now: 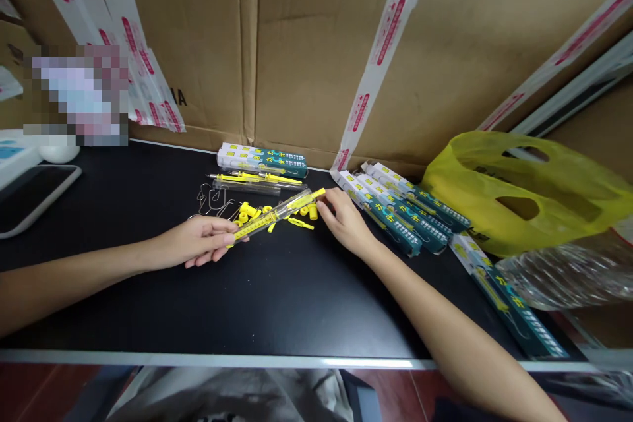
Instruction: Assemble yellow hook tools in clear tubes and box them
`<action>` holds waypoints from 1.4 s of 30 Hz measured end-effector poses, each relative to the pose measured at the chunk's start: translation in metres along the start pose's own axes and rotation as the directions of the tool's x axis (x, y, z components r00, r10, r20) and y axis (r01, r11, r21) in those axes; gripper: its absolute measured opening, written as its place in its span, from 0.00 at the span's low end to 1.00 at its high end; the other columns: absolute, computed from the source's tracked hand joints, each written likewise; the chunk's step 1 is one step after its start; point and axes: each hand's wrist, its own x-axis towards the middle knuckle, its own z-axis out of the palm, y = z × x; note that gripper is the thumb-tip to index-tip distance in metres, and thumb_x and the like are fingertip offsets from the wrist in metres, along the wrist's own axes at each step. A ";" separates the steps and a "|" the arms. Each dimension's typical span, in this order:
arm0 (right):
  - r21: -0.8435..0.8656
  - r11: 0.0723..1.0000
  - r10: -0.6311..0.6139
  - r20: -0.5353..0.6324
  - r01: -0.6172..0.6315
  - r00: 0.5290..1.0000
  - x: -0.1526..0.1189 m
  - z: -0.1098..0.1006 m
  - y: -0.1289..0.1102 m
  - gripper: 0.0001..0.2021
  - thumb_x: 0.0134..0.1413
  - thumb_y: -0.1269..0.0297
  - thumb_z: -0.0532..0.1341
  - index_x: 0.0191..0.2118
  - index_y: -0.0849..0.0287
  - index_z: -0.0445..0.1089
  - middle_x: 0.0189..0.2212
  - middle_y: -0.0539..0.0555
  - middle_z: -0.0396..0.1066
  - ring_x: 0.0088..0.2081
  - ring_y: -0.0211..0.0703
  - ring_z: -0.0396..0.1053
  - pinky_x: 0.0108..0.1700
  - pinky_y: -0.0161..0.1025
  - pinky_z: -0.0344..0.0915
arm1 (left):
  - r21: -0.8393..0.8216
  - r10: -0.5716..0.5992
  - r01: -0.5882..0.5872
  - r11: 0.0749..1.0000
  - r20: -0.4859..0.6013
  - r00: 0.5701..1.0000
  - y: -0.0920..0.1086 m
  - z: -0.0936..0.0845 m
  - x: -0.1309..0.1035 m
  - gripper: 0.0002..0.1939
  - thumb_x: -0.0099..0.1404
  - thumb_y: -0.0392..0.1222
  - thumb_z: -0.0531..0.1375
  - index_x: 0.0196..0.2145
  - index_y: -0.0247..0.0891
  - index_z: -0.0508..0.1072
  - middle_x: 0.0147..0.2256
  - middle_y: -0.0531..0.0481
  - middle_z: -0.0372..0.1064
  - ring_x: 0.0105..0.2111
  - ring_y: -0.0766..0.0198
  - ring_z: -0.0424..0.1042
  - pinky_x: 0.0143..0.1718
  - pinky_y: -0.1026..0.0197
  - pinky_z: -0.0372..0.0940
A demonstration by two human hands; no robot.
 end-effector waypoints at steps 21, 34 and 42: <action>-0.167 0.981 0.121 0.145 -0.096 0.982 -0.004 -0.001 -0.005 0.09 0.58 0.58 0.53 0.31 0.58 0.59 0.30 0.53 0.64 0.30 0.42 0.63 0.30 0.38 0.59 | -0.005 0.029 -0.029 1.000 0.036 0.999 -0.003 0.000 -0.001 0.18 0.65 0.51 0.54 0.46 0.36 0.69 0.22 0.57 0.62 0.15 0.76 0.57 0.11 0.75 0.54; 0.033 0.985 0.163 0.145 -0.169 0.976 -0.007 0.005 -0.001 0.11 0.48 0.61 0.61 0.32 0.56 0.57 0.26 0.47 0.62 0.24 0.36 0.60 0.26 0.35 0.59 | 0.001 0.021 -0.021 1.000 0.028 0.999 -0.003 -0.001 0.000 0.19 0.65 0.51 0.54 0.47 0.35 0.69 0.22 0.56 0.62 0.15 0.76 0.57 0.11 0.75 0.54; 0.252 0.945 0.177 0.136 -0.207 0.975 -0.005 0.008 0.004 0.08 0.51 0.61 0.59 0.32 0.56 0.58 0.27 0.48 0.62 0.26 0.38 0.61 0.29 0.36 0.62 | 0.006 0.016 -0.016 1.000 0.030 0.999 -0.001 -0.001 -0.001 0.18 0.65 0.50 0.54 0.46 0.36 0.69 0.22 0.57 0.62 0.15 0.76 0.57 0.11 0.75 0.54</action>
